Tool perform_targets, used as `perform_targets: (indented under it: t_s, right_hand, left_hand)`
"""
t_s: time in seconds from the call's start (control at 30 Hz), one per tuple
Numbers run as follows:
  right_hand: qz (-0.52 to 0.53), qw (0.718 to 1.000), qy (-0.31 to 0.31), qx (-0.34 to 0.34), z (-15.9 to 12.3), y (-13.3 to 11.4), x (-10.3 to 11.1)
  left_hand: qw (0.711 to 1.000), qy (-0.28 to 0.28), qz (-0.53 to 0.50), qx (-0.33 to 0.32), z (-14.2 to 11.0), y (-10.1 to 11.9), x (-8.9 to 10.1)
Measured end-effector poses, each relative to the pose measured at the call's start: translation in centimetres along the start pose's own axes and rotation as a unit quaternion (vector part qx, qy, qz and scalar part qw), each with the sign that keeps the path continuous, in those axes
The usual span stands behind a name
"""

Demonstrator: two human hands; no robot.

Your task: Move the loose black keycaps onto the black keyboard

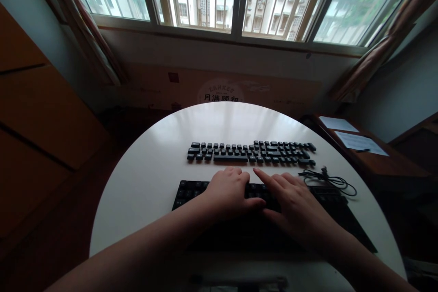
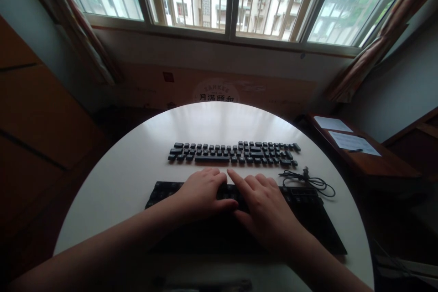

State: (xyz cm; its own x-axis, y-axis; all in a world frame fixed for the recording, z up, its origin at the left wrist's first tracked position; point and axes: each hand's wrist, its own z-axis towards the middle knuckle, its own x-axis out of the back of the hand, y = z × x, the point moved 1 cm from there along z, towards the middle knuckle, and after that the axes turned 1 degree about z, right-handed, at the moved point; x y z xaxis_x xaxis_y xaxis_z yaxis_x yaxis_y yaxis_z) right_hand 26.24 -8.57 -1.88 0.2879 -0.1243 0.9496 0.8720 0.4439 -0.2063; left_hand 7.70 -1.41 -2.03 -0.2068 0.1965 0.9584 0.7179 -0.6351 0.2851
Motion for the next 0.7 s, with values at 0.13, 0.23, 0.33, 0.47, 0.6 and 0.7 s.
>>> perform_targets:
  t_s: [0.13,0.23,0.33,0.47,0.6,0.7]
  right_hand:
    - [0.005,1.0,0.008,-0.003,-0.4,-0.2,0.8]
    - [0.016,0.999,0.029,-0.009,-0.5,0.3,1.4]
    - [0.037,0.997,0.065,-0.033,-0.3,1.3,1.8]
    - [0.073,0.987,0.121,-0.072,0.2,2.6,2.0]
    - [0.131,0.974,0.154,-0.106,0.4,3.9,2.0]
    - [0.172,0.957,0.196,-0.128,0.5,4.9,2.1]
  left_hand:
    - [1.0,-0.003,-0.004,0.009,0.1,0.0,-0.1]
    - [1.0,-0.007,0.011,0.001,0.2,0.1,-0.1]
    - [1.0,-0.012,0.025,-0.011,0.1,0.1,-0.1]
    - [0.999,-0.016,0.02,-0.02,0.1,-0.1,0.0]
    - [1.0,-0.016,0.009,-0.023,0.0,-0.2,0.1]
    - [1.0,-0.015,0.016,-0.023,0.1,-0.2,0.1]
